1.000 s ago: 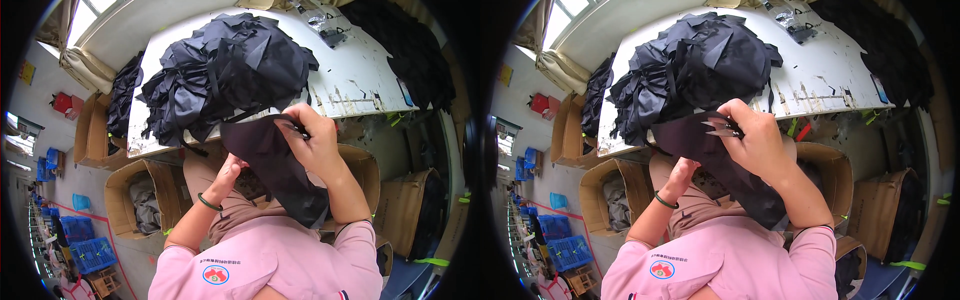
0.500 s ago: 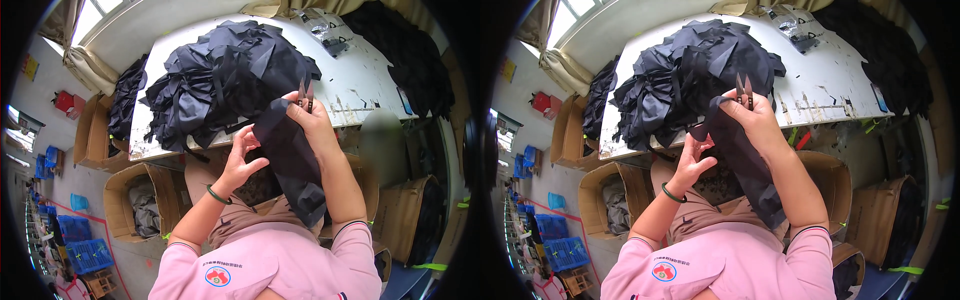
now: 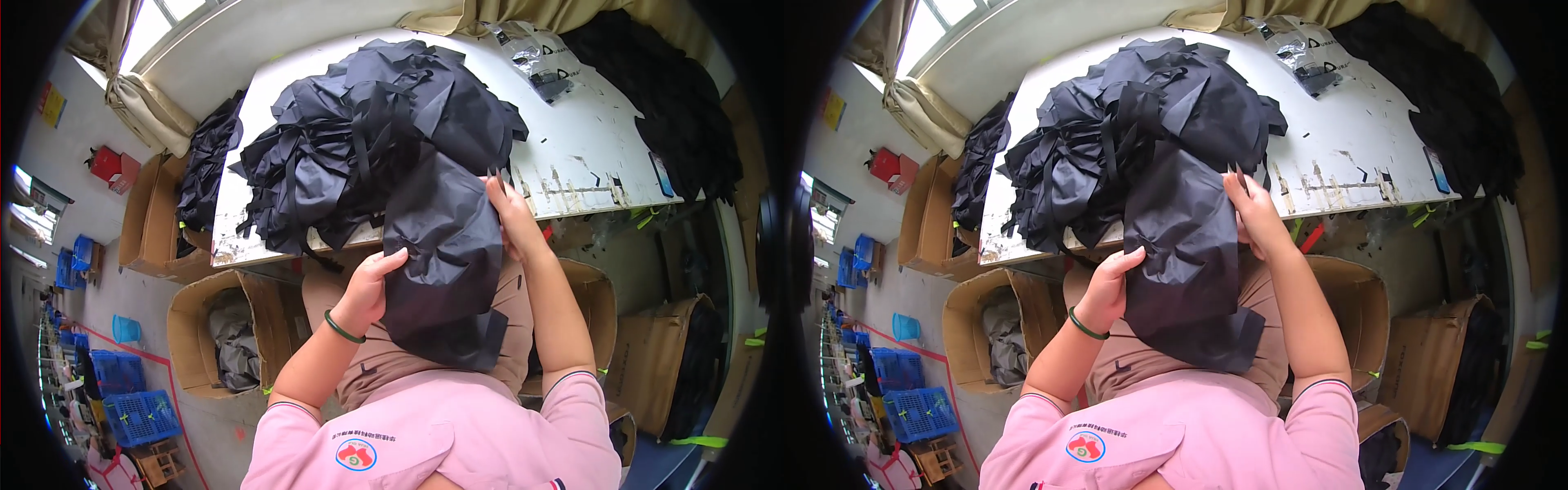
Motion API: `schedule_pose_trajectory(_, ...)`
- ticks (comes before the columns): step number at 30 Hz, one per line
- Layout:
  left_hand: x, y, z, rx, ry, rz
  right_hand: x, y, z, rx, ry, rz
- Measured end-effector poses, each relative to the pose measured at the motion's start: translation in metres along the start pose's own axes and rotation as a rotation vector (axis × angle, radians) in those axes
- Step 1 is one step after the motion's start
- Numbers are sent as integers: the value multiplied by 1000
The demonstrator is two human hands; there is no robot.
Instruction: Manually trimming small black fabric pieces using scissors at a workshop table.
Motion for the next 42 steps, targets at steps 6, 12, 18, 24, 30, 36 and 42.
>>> schedule_pose_trajectory(6,29,-14,-11,59,85,-96,-8,53,-39,69,-46,-159)
schedule_pose_trajectory(12,24,2,-19,-251,67,209,7,31,-51,149,111,-224)
schedule_pose_trajectory(18,-4,18,-29,-570,-92,525,15,14,-67,281,279,-374)
schedule_pose_trajectory(24,-33,25,-46,-698,-124,846,-23,-22,-107,627,290,-689)
schedule_pose_trajectory(30,-47,18,-46,-622,-148,823,-67,-10,-104,843,78,-741)
schedule_pose_trajectory(36,-38,19,-49,-656,-139,907,-63,-8,-103,720,-29,-682)
schedule_pose_trajectory(42,-41,18,-42,-667,-282,680,-59,-11,-101,602,-146,-523)
Point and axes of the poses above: each hand's wrist, its own z-axis towards the middle knuckle, its own x-axis out of the back of the hand, y = z × x, the point moved 4 cm from there along z, towards the middle knuckle, and after that the axes turned 5 degrees about -z, right-handed, at the moved point
